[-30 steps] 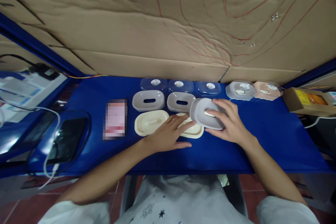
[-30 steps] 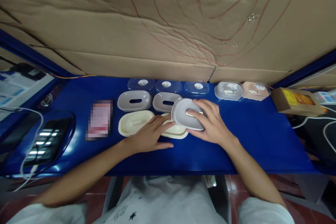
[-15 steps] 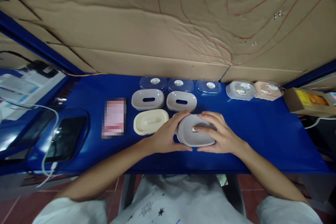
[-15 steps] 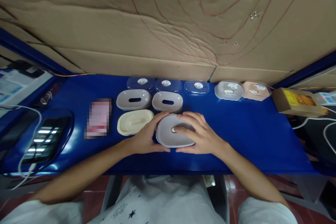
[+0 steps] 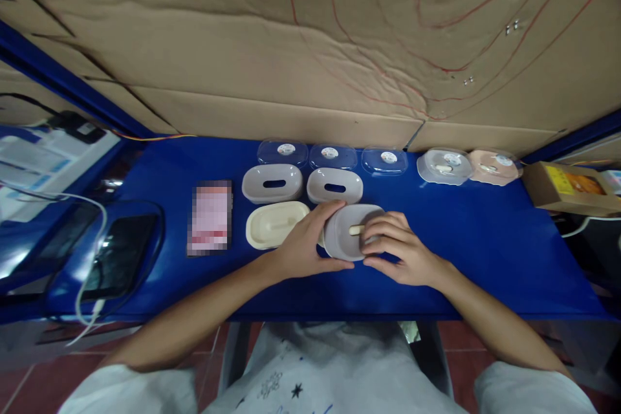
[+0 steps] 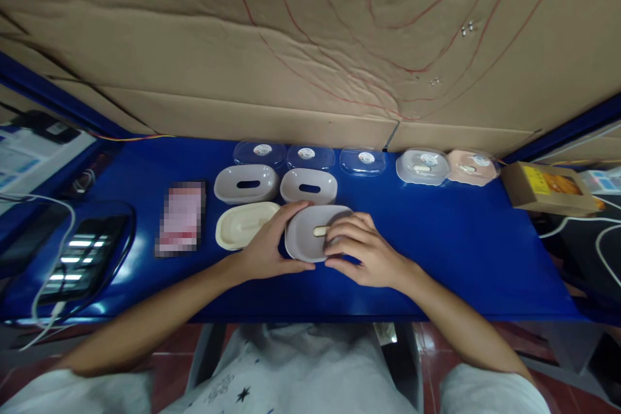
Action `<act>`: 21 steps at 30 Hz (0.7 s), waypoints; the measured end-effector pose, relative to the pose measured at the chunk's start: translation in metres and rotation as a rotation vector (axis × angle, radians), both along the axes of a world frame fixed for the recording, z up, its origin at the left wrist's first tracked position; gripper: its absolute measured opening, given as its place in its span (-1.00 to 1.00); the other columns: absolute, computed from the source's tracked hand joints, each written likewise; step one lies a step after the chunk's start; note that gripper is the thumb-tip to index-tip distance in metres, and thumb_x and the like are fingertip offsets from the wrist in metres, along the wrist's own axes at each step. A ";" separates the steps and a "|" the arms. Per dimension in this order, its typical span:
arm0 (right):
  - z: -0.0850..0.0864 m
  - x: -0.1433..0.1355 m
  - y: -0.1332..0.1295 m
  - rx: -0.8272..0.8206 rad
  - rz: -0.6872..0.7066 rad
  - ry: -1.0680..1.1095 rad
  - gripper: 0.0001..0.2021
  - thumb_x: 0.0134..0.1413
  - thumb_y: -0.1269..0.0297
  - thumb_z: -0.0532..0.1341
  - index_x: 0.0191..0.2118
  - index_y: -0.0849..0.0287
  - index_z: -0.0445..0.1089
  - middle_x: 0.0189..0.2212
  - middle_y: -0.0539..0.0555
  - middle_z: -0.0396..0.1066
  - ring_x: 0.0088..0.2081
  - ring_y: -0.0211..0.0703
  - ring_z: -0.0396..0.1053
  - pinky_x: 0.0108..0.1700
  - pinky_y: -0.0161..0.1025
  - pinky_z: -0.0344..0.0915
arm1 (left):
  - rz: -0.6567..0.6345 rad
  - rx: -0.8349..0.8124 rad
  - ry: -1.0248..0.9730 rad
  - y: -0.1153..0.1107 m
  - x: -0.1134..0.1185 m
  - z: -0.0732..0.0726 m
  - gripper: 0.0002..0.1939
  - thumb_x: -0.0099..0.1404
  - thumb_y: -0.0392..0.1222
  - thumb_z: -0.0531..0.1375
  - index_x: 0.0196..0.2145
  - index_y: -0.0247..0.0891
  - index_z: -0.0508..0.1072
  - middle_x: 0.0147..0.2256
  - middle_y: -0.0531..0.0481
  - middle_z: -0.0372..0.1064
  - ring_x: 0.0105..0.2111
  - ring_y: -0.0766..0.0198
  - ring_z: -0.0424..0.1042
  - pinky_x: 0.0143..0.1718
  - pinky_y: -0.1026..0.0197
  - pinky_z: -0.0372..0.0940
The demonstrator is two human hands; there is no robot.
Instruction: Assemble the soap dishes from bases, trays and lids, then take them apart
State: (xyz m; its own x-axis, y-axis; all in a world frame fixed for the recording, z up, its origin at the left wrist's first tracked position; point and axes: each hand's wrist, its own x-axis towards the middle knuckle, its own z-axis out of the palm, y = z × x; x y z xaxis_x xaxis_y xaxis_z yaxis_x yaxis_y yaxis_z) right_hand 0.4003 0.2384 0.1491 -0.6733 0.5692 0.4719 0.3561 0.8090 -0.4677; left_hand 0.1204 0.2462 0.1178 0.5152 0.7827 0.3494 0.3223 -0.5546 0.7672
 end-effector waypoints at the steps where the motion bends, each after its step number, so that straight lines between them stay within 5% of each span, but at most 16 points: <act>1: 0.001 0.001 0.001 -0.011 -0.009 -0.018 -0.76 0.35 0.13 0.37 0.08 -0.07 0.51 0.10 0.10 0.57 0.19 0.08 0.50 0.25 0.12 0.34 | -0.013 0.014 0.018 0.001 -0.001 0.000 0.17 0.16 0.32 0.51 0.50 -0.07 0.04 0.38 -0.32 0.26 0.35 -0.27 0.34 0.36 -0.33 0.29; 7: 0.002 0.005 0.005 -0.121 -0.026 -0.070 -0.24 0.34 0.06 0.38 0.51 -0.04 0.06 0.45 0.29 0.23 0.47 0.19 0.20 0.42 0.26 0.24 | -0.035 0.067 0.051 0.004 -0.004 0.000 0.16 0.19 0.34 0.48 0.52 -0.07 0.03 0.39 -0.30 0.28 0.34 -0.24 0.36 0.34 -0.26 0.32; 11: 0.001 0.009 0.007 -0.176 -0.032 -0.107 0.02 0.18 -0.06 0.48 0.57 -0.05 -0.09 0.46 0.32 0.20 0.46 0.27 0.22 0.38 0.27 0.34 | -0.057 0.097 0.092 0.001 -0.004 0.001 0.21 0.16 0.37 0.49 0.53 -0.07 0.01 0.40 -0.30 0.28 0.34 -0.25 0.36 0.33 -0.24 0.32; 21: -0.001 0.007 0.007 -0.023 -0.036 -0.023 -0.11 0.17 0.10 0.47 0.48 -0.01 0.03 0.34 0.33 0.37 0.36 0.26 0.36 0.36 0.34 0.31 | -0.041 0.174 0.132 -0.001 -0.001 0.004 0.21 0.20 0.39 0.45 0.54 -0.10 -0.04 0.37 -0.31 0.32 0.32 -0.23 0.39 0.29 -0.17 0.32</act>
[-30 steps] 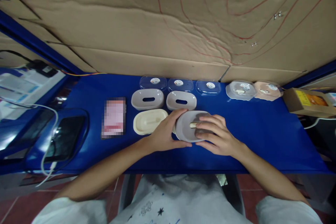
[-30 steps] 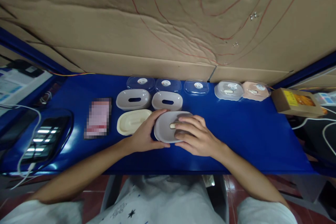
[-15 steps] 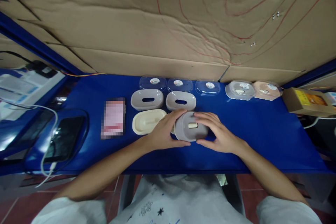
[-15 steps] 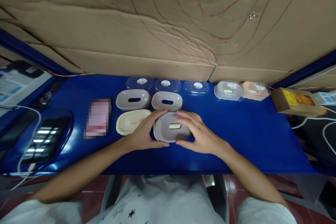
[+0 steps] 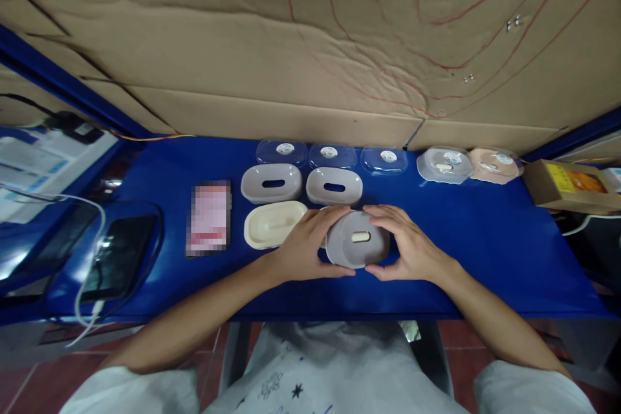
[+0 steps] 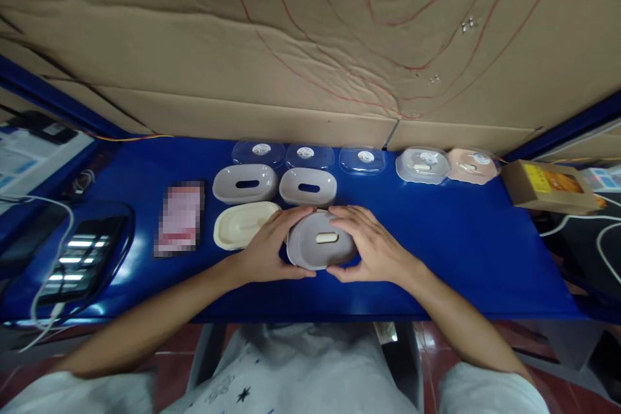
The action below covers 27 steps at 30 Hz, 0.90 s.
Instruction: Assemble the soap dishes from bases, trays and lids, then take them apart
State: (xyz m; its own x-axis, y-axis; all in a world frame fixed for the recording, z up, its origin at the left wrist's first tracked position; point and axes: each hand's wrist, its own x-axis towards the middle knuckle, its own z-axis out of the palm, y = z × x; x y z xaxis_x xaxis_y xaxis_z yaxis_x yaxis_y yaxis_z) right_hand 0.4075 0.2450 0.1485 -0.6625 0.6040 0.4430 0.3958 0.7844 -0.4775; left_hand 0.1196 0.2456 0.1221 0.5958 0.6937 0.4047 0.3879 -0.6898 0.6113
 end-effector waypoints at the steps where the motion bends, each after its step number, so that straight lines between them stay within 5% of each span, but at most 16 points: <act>1: 0.000 0.000 0.001 0.022 -0.008 0.012 -0.13 0.17 0.13 0.47 0.47 -0.01 0.04 0.30 0.31 0.41 0.34 0.25 0.39 0.35 0.35 0.31 | 0.004 -0.002 0.000 0.000 0.000 0.000 0.21 0.20 0.39 0.45 0.54 -0.10 -0.04 0.37 -0.31 0.33 0.32 -0.23 0.39 0.29 -0.17 0.32; 4: -0.001 0.001 0.003 0.047 -0.024 -0.004 -0.20 0.20 0.14 0.45 0.44 0.01 0.10 0.23 0.28 0.48 0.31 0.24 0.42 0.34 0.31 0.32 | 0.009 -0.015 -0.007 0.001 0.000 -0.002 0.21 0.20 0.40 0.45 0.54 -0.10 -0.03 0.37 -0.30 0.32 0.32 -0.23 0.39 0.30 -0.19 0.31; 9: -0.001 -0.001 0.001 -0.016 0.024 -0.162 -0.16 0.23 -0.10 0.43 0.45 0.06 0.10 0.43 0.39 0.23 0.42 0.33 0.26 0.32 0.30 0.36 | -0.001 -0.034 0.003 0.002 0.000 -0.006 0.21 0.20 0.42 0.43 0.54 -0.10 -0.02 0.39 -0.31 0.30 0.33 -0.25 0.38 0.30 -0.22 0.30; 27: 0.001 -0.001 -0.003 -0.027 0.012 -0.024 -0.32 0.10 0.01 0.51 0.20 0.02 0.21 0.32 0.30 0.22 0.33 0.28 0.28 0.29 0.24 0.29 | -0.047 -0.099 0.015 0.001 -0.001 -0.001 0.26 0.15 0.46 0.45 0.54 -0.09 -0.05 0.39 -0.33 0.29 0.34 -0.26 0.35 0.35 -0.24 0.24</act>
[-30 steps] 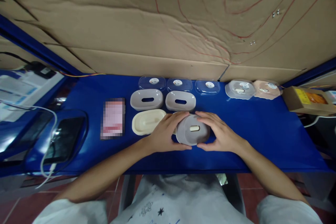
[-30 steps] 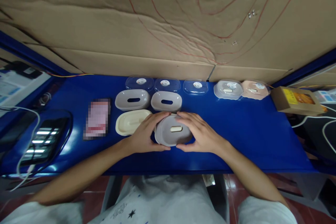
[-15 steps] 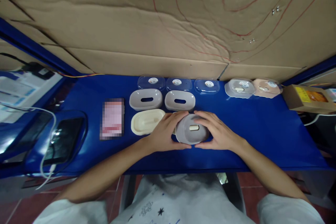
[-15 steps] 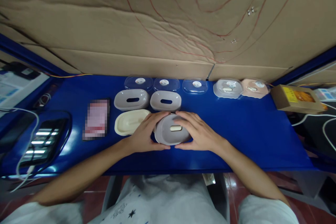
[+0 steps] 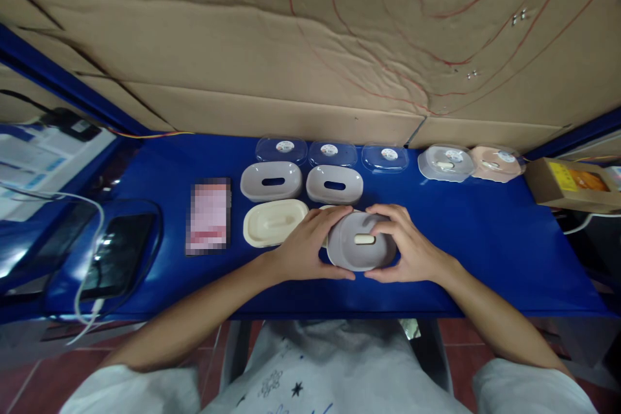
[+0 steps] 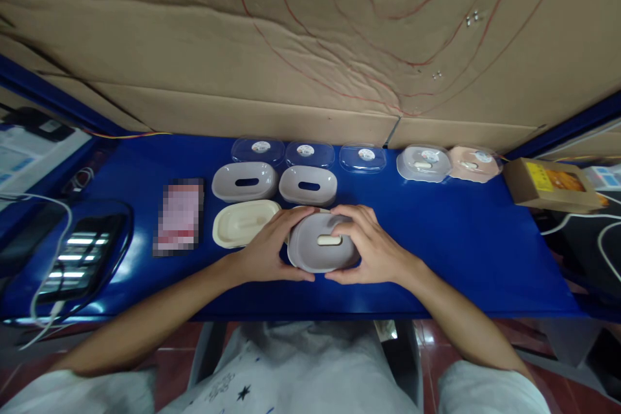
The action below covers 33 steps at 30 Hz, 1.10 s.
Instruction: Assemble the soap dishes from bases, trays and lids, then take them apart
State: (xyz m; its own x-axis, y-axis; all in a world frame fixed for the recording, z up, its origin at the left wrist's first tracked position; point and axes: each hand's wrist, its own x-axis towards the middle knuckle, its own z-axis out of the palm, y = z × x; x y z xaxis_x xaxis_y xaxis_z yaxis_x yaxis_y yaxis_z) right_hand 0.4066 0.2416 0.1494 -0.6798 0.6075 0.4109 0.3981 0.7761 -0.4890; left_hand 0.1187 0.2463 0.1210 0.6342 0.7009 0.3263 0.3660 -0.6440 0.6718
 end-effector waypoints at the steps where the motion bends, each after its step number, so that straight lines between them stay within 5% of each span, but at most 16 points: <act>1: 0.000 0.000 0.000 -0.009 0.002 0.009 -0.32 0.09 0.02 0.51 0.20 0.02 0.21 0.32 0.30 0.22 0.34 0.28 0.28 0.29 0.23 0.30 | -0.002 -0.007 -0.005 0.000 0.000 0.000 0.27 0.14 0.46 0.45 0.54 -0.09 -0.04 0.39 -0.33 0.29 0.34 -0.26 0.35 0.35 -0.24 0.24; 8: -0.005 0.000 0.001 -0.041 0.011 0.046 -0.30 0.09 0.05 0.50 0.23 0.01 0.18 0.33 0.34 0.25 0.35 0.29 0.29 0.31 0.27 0.31 | 0.034 -0.090 -0.011 -0.001 -0.001 -0.001 0.32 0.07 0.44 0.50 0.55 -0.09 -0.01 0.40 -0.33 0.26 0.35 -0.30 0.34 0.36 -0.28 0.25; 17: -0.002 0.014 0.010 -0.060 -0.042 0.227 -0.32 0.15 -0.13 0.42 0.27 -0.01 0.23 0.29 0.31 0.37 0.30 0.33 0.40 0.20 0.25 0.43 | 0.032 0.003 0.041 -0.001 0.000 -0.003 0.37 0.17 0.36 0.48 0.60 -0.11 -0.23 0.43 -0.36 0.20 0.33 -0.31 0.34 0.33 -0.27 0.26; 27: -0.005 0.028 0.020 0.066 -0.507 0.364 -0.24 0.23 -0.51 -0.03 0.31 -0.07 0.12 0.32 0.33 0.31 0.43 0.45 0.23 0.37 0.49 0.23 | -0.012 0.168 0.136 -0.004 0.022 0.008 0.12 0.27 0.38 0.40 0.52 -0.22 0.07 0.36 -0.37 0.34 0.32 -0.21 0.38 0.36 -0.19 0.16; 33: 0.001 0.035 0.032 0.132 -0.496 0.224 -0.43 0.30 -0.18 0.27 0.27 -0.03 0.22 0.36 0.30 0.31 0.41 0.37 0.27 0.37 0.37 0.27 | -0.007 0.116 0.228 0.001 0.059 0.011 0.05 0.24 0.44 0.38 0.43 -0.26 0.23 0.34 -0.35 0.37 0.30 -0.19 0.39 0.45 -0.24 -0.02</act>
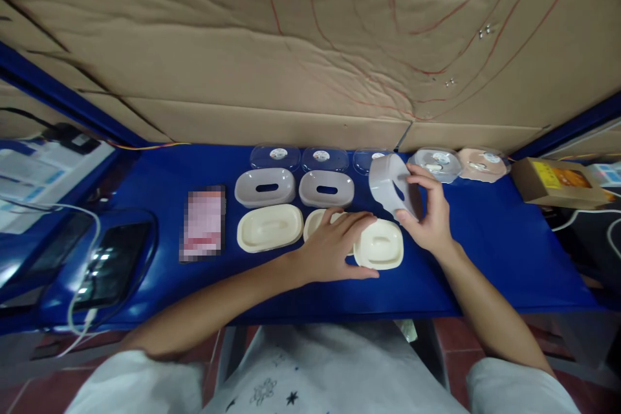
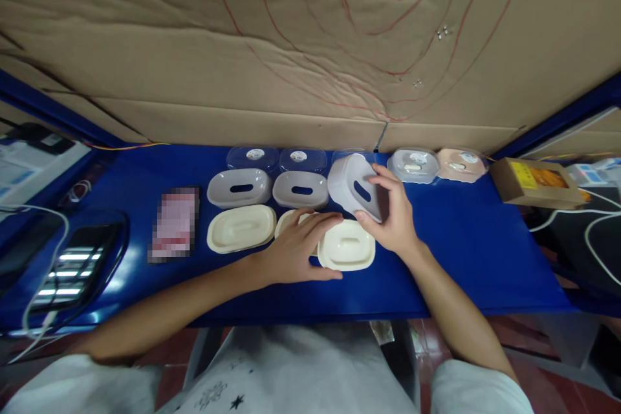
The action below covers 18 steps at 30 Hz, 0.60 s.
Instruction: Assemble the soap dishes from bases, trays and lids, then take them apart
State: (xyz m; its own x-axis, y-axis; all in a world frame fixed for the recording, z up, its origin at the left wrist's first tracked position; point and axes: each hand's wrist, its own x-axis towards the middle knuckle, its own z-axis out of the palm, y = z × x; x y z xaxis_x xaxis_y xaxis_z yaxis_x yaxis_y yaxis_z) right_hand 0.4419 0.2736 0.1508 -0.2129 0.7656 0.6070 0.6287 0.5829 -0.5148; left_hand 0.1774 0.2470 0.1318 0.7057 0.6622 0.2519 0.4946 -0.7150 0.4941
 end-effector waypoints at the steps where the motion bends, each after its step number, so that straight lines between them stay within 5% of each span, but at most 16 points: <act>1: 0.000 0.003 0.004 -0.007 -0.003 -0.029 -0.45 0.29 -0.11 0.32 0.25 -0.02 0.24 0.35 0.30 0.33 0.40 0.35 0.30 0.36 0.35 0.28 | -0.005 0.001 0.014 0.001 0.005 -0.001 0.02 0.25 0.42 0.39 0.41 -0.26 0.24 0.33 -0.34 0.38 0.30 -0.18 0.39 0.46 -0.26 -0.06; 8: -0.020 0.032 0.035 -0.152 0.019 -0.271 -0.50 0.21 0.02 0.39 0.17 0.05 0.34 0.34 0.35 0.36 0.37 0.38 0.32 0.32 0.40 0.25 | -0.005 0.131 0.130 -0.007 0.018 -0.022 -0.11 0.41 0.34 0.30 0.41 -0.35 0.26 0.33 -0.36 0.38 0.35 -0.18 0.33 0.50 -0.36 -0.22; 14: -0.035 0.027 0.033 -0.253 0.157 -0.352 -0.55 0.28 0.03 0.35 0.19 0.04 0.37 0.40 0.32 0.27 0.45 0.34 0.21 0.39 0.39 0.18 | 0.028 0.190 0.202 -0.008 0.015 -0.029 -0.13 0.49 0.33 0.19 0.46 -0.36 0.20 0.40 -0.42 0.26 0.38 -0.23 0.28 0.44 -0.39 -0.05; 18: -0.032 0.029 0.037 -0.254 0.208 -0.278 -0.49 0.35 -0.04 0.29 0.31 -0.02 0.33 0.49 0.27 0.14 0.53 0.26 0.07 0.47 0.35 0.12 | 0.044 0.227 0.209 -0.006 0.014 -0.027 -0.37 0.55 0.15 0.17 0.38 -0.29 0.34 0.42 -0.41 0.22 0.33 -0.24 0.33 0.41 -0.38 0.04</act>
State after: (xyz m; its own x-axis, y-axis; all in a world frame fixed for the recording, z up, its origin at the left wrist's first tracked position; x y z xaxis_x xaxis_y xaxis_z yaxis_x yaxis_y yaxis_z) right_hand 0.4711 0.3101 0.1183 -0.5078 0.8069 0.3019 0.6462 0.5885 -0.4859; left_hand 0.1915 0.2412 0.1049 0.7297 0.6366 0.2495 0.6016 -0.7712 0.2082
